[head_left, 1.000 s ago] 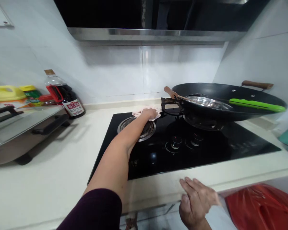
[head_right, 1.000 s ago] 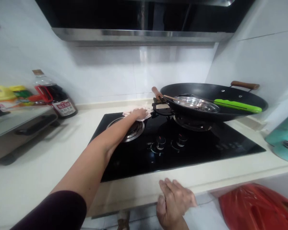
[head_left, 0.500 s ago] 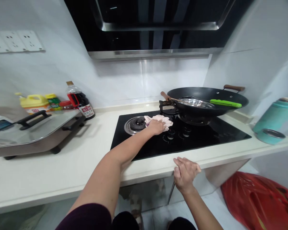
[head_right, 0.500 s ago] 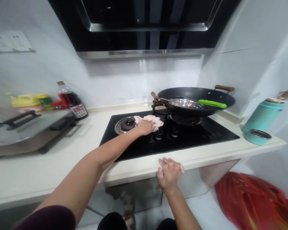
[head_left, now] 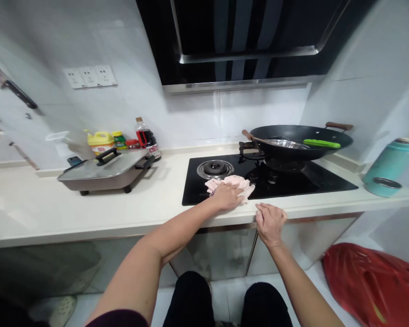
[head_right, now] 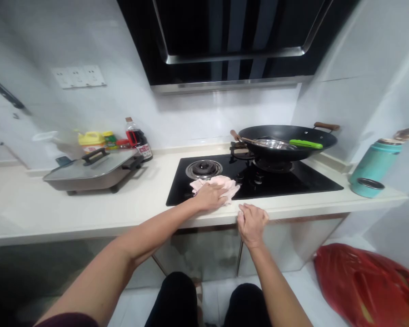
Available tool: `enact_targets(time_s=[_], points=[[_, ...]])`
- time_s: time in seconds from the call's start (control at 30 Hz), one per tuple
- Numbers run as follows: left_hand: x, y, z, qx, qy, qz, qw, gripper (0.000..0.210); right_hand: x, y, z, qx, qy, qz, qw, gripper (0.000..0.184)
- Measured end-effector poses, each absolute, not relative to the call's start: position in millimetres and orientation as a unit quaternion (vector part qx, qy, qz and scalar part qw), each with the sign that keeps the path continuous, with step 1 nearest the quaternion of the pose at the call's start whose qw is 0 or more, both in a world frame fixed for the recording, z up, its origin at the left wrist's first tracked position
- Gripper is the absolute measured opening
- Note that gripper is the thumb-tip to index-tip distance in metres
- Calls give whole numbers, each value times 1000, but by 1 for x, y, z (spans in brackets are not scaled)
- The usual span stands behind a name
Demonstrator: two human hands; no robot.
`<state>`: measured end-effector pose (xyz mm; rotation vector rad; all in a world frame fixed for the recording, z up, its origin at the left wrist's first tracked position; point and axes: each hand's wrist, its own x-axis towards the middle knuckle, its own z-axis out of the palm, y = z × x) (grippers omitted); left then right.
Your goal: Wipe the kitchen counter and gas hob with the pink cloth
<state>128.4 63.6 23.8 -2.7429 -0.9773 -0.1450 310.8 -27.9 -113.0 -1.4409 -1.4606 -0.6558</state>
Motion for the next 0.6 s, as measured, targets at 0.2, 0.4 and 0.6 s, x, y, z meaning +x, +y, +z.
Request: enact_targets(time_s=[0.2,0.4,0.6], points=[[66,71,35,-911,-410,-11,47,70,313,-31,-114,-578,-604,-283,469,26],[12,119,52,-840,-540,48,16,74,312,-27,-115,-570,-606,-288,474,26],[-40,125,48,-782,-623,-23,5,64,314,-26,-115,-586,-609,-261,468,29]])
